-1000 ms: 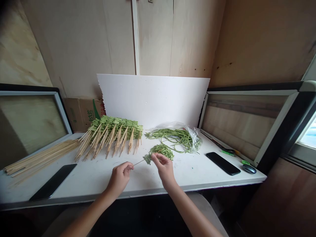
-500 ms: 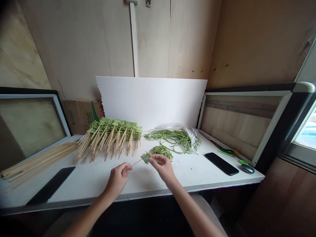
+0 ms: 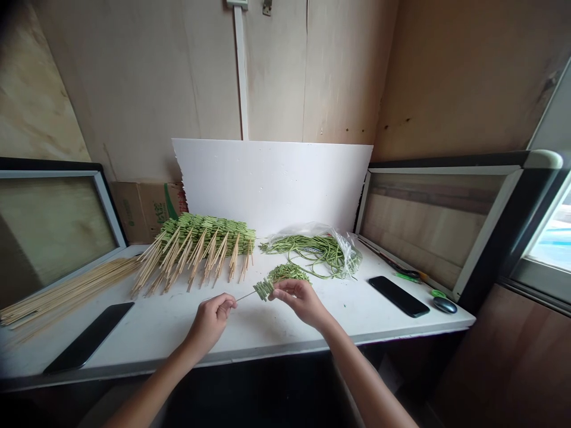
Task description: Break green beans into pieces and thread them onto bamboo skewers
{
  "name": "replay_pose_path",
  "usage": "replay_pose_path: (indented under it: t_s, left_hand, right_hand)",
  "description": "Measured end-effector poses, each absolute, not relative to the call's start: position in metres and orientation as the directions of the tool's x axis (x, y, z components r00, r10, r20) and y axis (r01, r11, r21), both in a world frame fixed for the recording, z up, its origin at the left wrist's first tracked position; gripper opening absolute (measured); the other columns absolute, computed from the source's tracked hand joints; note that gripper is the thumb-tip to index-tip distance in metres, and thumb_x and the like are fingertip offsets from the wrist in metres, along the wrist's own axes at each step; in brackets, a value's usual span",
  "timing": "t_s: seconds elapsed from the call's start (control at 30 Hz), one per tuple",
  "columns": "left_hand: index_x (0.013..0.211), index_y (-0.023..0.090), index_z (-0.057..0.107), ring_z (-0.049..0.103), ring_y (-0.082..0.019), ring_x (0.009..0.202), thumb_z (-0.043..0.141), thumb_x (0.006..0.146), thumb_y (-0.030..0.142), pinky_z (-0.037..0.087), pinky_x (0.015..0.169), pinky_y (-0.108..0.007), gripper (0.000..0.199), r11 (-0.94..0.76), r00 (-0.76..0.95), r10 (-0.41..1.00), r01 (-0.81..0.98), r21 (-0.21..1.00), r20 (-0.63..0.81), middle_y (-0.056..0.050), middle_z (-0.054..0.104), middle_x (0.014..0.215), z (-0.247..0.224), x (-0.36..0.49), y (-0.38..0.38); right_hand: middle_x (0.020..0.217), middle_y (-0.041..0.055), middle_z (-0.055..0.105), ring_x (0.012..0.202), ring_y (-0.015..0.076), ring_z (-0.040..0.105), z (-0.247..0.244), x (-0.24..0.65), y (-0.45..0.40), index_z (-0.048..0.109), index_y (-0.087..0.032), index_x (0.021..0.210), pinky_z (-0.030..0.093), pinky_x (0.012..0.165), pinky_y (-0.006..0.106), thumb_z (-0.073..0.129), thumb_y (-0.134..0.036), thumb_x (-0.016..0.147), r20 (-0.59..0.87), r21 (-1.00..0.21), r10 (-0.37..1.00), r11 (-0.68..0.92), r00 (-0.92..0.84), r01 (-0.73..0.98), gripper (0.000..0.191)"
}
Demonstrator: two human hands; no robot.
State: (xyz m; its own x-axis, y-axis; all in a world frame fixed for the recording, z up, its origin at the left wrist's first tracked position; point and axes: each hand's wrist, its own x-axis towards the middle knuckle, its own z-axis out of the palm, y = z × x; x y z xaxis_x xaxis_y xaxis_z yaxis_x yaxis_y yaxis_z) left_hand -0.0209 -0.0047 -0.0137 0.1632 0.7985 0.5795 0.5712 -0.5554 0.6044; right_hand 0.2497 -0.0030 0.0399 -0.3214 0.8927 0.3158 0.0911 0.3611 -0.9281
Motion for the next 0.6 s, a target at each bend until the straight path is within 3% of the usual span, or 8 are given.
replay_pose_path:
  t_s: [0.13, 0.3, 0.6]
  left_hand:
    - [0.079, 0.019, 0.064, 0.061, -0.016, 0.062, 0.042, 0.099, 0.022, 0.045, 0.064, -0.025, 0.03, -0.554, 0.178, 0.801, 0.581, 0.596, 0.572, -0.003, 0.068, 0.071, -0.014, -0.022, -0.005]
    - [0.082, 0.02, 0.063, 0.064, -0.018, 0.067, 0.039, 0.099, 0.022, 0.048, 0.067, -0.027, 0.029, -0.541, 0.179, 0.805, 0.614, 0.575, 0.566, -0.004, 0.07, 0.077, -0.017, -0.025, -0.003]
    - [0.088, 0.023, 0.063, 0.07, -0.02, 0.075, 0.038, 0.092, 0.017, 0.051, 0.069, -0.028, 0.025, -0.553, 0.236, 0.791, 0.67, 0.494, 0.565, -0.005, 0.073, 0.087, -0.025, -0.032, 0.002]
  right_hand:
    - [0.091, 0.0081, 0.081, 0.093, 0.0301, 0.075, 0.038, 0.251, -0.001, 0.082, -0.024, 0.091, 0.056, 0.09, 0.046, 0.076, -0.056, 0.083, 0.284, -0.943, 0.909, 0.323, -0.306, 0.085, 0.033]
    - [0.092, 0.0085, 0.081, 0.089, 0.0292, 0.075, 0.033, 0.251, 0.0, 0.08, -0.022, 0.088, 0.057, 0.082, 0.042, 0.081, -0.058, 0.077, 0.238, -0.932, 0.933, 0.298, -0.271, 0.205, 0.038]
    - [0.082, 0.0082, 0.079, 0.078, 0.027, 0.074, 0.02, 0.248, 0.005, 0.078, -0.02, 0.081, 0.057, 0.074, 0.038, 0.08, -0.057, 0.078, 0.29, -0.891, 0.928, 0.351, -0.236, 0.289, 0.038]
